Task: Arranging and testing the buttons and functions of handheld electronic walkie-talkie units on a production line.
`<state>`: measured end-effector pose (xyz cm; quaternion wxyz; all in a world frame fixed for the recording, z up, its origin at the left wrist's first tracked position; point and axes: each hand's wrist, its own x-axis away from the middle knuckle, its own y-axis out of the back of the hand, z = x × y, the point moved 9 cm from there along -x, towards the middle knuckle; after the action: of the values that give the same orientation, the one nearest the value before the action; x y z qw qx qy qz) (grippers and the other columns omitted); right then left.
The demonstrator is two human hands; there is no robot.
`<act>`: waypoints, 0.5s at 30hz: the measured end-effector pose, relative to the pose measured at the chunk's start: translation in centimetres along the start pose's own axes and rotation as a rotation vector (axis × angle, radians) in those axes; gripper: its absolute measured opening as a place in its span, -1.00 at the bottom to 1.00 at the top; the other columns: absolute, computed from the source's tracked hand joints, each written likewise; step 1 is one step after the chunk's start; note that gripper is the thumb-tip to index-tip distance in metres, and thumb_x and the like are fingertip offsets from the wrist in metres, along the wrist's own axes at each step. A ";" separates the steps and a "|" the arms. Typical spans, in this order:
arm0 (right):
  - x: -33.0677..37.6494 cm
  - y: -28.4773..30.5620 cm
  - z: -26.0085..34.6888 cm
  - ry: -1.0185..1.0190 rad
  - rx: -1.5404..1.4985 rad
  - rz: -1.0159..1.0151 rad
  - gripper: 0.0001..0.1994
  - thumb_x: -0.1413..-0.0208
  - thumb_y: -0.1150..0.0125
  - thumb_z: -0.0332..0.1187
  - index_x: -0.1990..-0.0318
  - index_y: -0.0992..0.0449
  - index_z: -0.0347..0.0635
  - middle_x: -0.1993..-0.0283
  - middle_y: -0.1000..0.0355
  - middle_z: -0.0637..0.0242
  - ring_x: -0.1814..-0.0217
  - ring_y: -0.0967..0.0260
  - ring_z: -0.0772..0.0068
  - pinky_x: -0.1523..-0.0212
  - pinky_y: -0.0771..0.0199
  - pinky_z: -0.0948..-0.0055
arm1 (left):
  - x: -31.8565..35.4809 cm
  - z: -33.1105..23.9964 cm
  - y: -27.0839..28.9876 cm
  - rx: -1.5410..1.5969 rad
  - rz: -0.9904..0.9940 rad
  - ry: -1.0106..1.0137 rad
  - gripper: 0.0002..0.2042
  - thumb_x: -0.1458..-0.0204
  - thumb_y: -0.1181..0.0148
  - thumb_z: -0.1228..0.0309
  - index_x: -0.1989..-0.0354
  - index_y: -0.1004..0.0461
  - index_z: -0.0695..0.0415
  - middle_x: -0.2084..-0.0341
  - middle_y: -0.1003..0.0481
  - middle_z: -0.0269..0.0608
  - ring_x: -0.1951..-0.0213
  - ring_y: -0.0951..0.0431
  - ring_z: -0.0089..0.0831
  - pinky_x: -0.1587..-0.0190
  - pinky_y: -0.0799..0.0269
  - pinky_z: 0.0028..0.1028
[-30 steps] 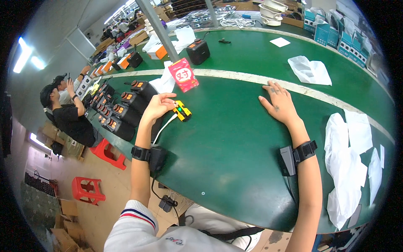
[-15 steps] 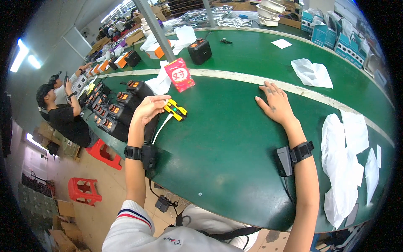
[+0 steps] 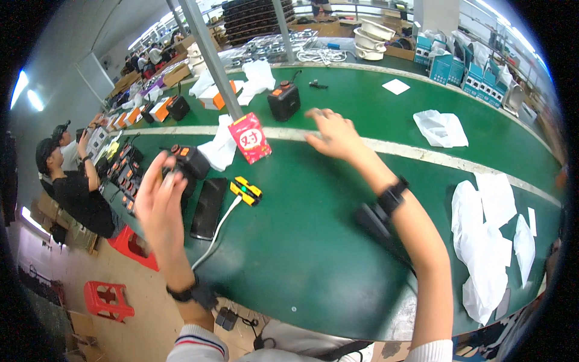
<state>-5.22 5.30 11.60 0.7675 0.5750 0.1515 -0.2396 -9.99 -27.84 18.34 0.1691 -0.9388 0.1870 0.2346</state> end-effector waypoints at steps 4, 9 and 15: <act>-8.5 -3.8 0.1 -0.101 -0.061 -0.031 -0.51 0.03 -0.09 -0.12 -0.11 -0.27 0.07 0.01 -0.30 -0.03 -0.01 -0.34 -0.10 0.06 -0.36 -0.09 | 6.3 -8.5 0.1 0.165 0.164 -0.314 -0.76 0.01 -0.13 0.58 0.15 -0.33 0.36 0.36 -0.28 -0.26 0.40 -0.32 -0.57 0.37 -0.32 -0.64; -10.8 -7.3 0.5 -0.324 0.186 -0.109 -0.43 0.07 -0.22 -0.15 -0.12 -0.25 -0.09 -0.13 -0.16 -0.07 -0.04 -0.28 -0.15 0.10 -0.36 -0.08 | 8.5 -13.6 -1.1 0.372 0.506 -0.332 -0.72 -0.01 -0.22 0.40 0.06 -0.54 0.03 0.41 -0.52 -0.16 0.55 -0.49 -0.35 0.58 -0.42 -0.48; -9.7 -7.9 0.3 -0.344 0.141 -0.305 -0.51 0.08 -0.26 -0.23 -0.04 -0.28 -0.10 -0.18 -0.08 -0.03 0.01 -0.29 -0.14 0.16 -0.42 -0.01 | 7.2 -13.5 -0.8 0.515 0.555 -0.442 -0.77 -0.07 -0.13 0.45 0.16 -0.52 0.33 0.59 -0.48 -0.05 0.55 -0.53 -0.21 0.54 -0.48 -0.36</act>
<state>-17.66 5.11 10.20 0.6948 0.5483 0.0865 -0.4573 1.37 -34.57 26.18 0.3641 -0.7075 0.4440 0.4121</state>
